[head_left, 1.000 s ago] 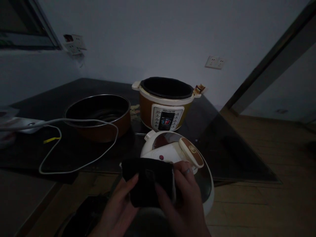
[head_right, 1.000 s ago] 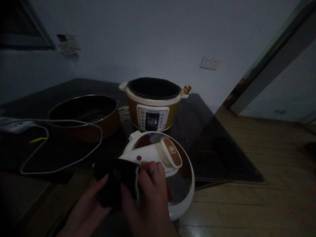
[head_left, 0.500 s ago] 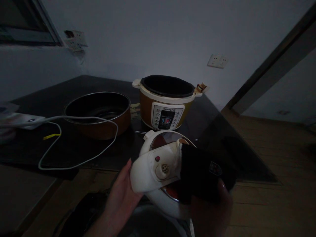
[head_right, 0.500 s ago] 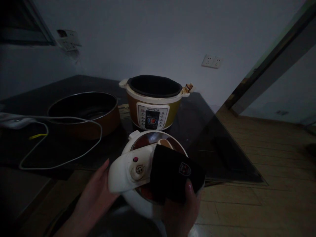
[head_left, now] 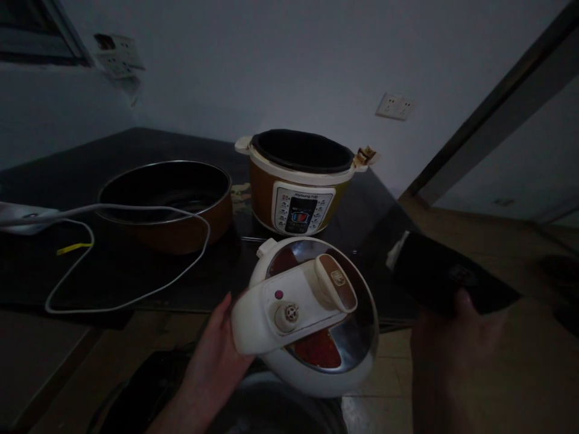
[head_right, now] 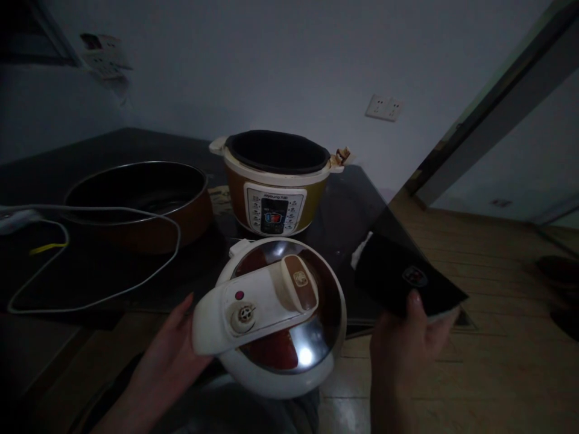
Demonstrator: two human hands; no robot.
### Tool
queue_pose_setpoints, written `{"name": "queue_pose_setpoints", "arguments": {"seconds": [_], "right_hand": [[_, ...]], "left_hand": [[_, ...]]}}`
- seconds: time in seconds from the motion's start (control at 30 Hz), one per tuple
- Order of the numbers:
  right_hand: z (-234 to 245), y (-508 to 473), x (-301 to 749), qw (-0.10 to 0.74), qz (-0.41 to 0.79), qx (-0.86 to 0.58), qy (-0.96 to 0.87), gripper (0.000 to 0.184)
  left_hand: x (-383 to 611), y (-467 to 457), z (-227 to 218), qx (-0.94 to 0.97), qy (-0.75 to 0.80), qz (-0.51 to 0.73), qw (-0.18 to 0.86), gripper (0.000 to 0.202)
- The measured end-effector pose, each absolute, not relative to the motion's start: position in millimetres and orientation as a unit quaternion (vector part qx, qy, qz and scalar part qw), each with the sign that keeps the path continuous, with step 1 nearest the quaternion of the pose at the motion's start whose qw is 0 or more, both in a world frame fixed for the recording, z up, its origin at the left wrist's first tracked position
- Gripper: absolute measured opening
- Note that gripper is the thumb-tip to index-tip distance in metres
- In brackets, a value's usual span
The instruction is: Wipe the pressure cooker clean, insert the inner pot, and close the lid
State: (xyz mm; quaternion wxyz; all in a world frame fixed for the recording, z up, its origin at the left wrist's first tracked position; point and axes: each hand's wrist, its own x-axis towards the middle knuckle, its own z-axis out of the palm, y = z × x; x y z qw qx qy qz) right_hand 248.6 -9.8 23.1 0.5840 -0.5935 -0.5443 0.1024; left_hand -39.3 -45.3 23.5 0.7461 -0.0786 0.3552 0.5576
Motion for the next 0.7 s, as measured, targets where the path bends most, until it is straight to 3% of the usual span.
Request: {"name": "queue_pose_setpoints", "arguments": {"seconds": [0.13,0.33,0.43,0.57,0.7], "right_hand": [[14.4,19.7,254.0,0.619,0.053,-0.639,-0.454,0.044],[-12.0,43.7,250.1,0.463,0.229,-0.637,-0.572,0.022],[-18.5,49.1,247.7,0.454,0.263,-0.621,-0.583,0.025],[-17.4,52.7,248.9,0.446,0.331,-0.626,-0.548,0.041],[-9.1,49.5,247.1,0.424,0.377,-0.656,-0.499,0.039]], "left_hand": [[-39.3,-43.6,17.5,-0.085,0.393,0.550,0.732,0.051],[-42.5,-41.8,-2.6,-0.063,0.395,0.542,0.739,0.066],[-42.1,-39.5,-10.5,-0.035,0.412,0.563,0.716,0.063],[-45.3,-36.0,-18.4,-0.018,0.392,0.597,0.700,0.056],[-55.0,-35.0,-29.0,-0.029,0.355,0.574,0.738,0.053]]}}
